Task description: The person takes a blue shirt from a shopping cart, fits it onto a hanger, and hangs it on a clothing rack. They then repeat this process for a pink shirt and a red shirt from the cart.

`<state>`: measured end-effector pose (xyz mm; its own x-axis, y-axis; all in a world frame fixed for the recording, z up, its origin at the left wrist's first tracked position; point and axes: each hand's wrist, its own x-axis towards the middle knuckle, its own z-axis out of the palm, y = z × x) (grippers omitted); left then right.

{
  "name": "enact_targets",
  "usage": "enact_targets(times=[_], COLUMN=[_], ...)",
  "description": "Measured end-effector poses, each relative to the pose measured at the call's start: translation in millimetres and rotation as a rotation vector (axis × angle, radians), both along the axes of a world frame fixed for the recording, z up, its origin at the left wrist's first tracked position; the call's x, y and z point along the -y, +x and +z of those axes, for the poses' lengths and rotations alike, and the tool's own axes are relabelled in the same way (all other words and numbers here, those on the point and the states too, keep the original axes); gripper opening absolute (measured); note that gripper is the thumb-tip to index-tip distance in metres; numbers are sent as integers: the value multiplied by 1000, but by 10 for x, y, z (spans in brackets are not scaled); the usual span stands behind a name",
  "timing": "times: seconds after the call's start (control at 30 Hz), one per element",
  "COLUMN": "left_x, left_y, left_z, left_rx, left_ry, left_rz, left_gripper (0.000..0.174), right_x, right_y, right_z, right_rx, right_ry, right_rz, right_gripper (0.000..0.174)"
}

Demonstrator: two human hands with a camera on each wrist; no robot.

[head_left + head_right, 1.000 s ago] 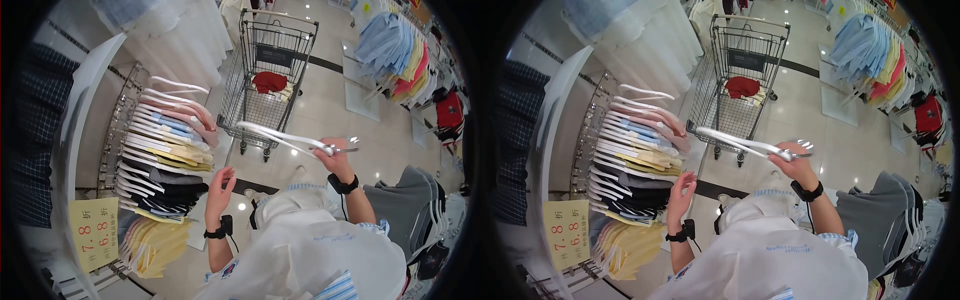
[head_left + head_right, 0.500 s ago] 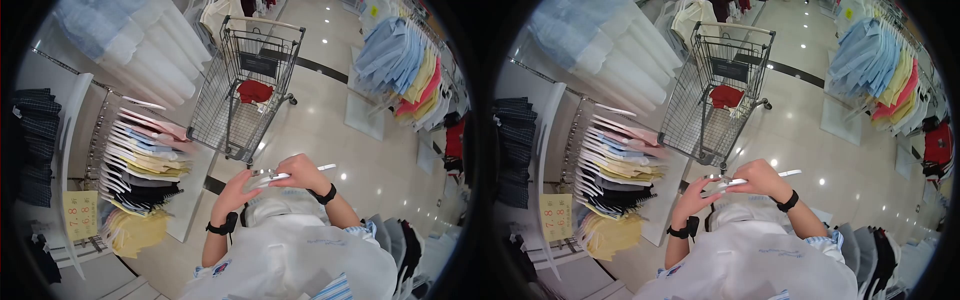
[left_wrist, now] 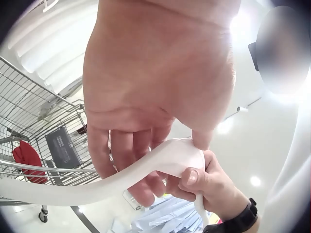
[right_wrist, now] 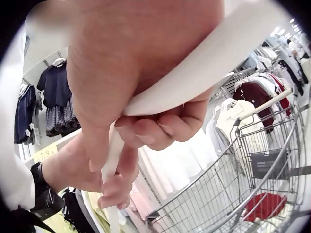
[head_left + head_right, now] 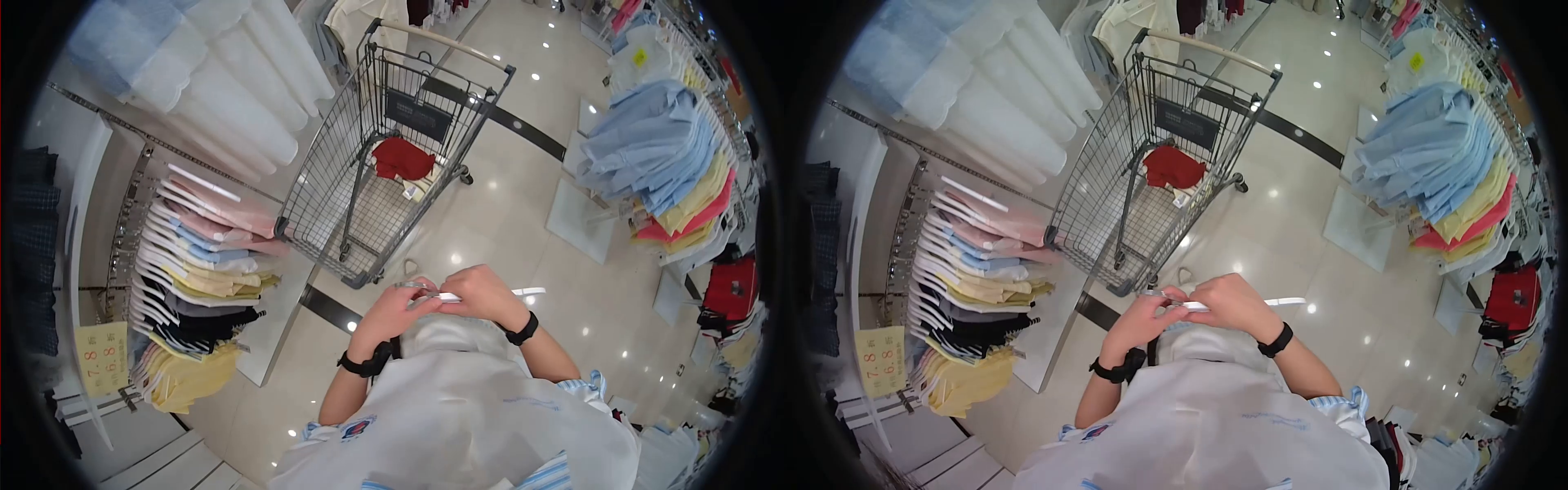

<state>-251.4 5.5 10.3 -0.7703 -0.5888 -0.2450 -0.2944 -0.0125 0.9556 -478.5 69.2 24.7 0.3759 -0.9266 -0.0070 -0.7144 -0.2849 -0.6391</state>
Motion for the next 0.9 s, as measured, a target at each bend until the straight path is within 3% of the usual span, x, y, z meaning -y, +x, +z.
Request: enact_targets(times=[0.07, 0.13, 0.27, 0.4, 0.47, 0.57, 0.73, 0.8, 0.9], left_x=[266, 509, 994, 1237, 1245, 1194, 928, 763, 571], left_y=[-152, -281, -413, -177, -10, 252, 476, 344, -30], left_z=[-45, -34, 57, 49, 21, -195, -223, -164, -16], left_rx=[47, 40, -7, 48, 171, 179, 282, 299, 366], left_ry=[15, 71, -57, 46, -62, -34, 47, 134, 179], left_rz=[-104, -99, -55, 201, 390, 641, 1001, 1280, 1515], left_gripper=[29, 31, 30, 29, 28, 24, 23, 23, 25], right_x=[230, 475, 1044, 1648, 1965, 2550, 3802, 4222, 4746], right_y=[-148, -283, -471, -512, -550, -720, -1031, -1106, -1170], right_z=[23, 81, 160, 180, 108, -97, -930, -1507, -2496], right_rx=[-17, -58, -92, 0, 93, 167, 90, 65, -154], right_ry=[-6, 7, 35, 82, -91, -29, 248, 330, 419], right_rz=[-24, -30, 9, 100, 118, 166, 239, 281, 346], right_gripper=[29, 29, 29, 31, 38, 33, 30, 30, 33])
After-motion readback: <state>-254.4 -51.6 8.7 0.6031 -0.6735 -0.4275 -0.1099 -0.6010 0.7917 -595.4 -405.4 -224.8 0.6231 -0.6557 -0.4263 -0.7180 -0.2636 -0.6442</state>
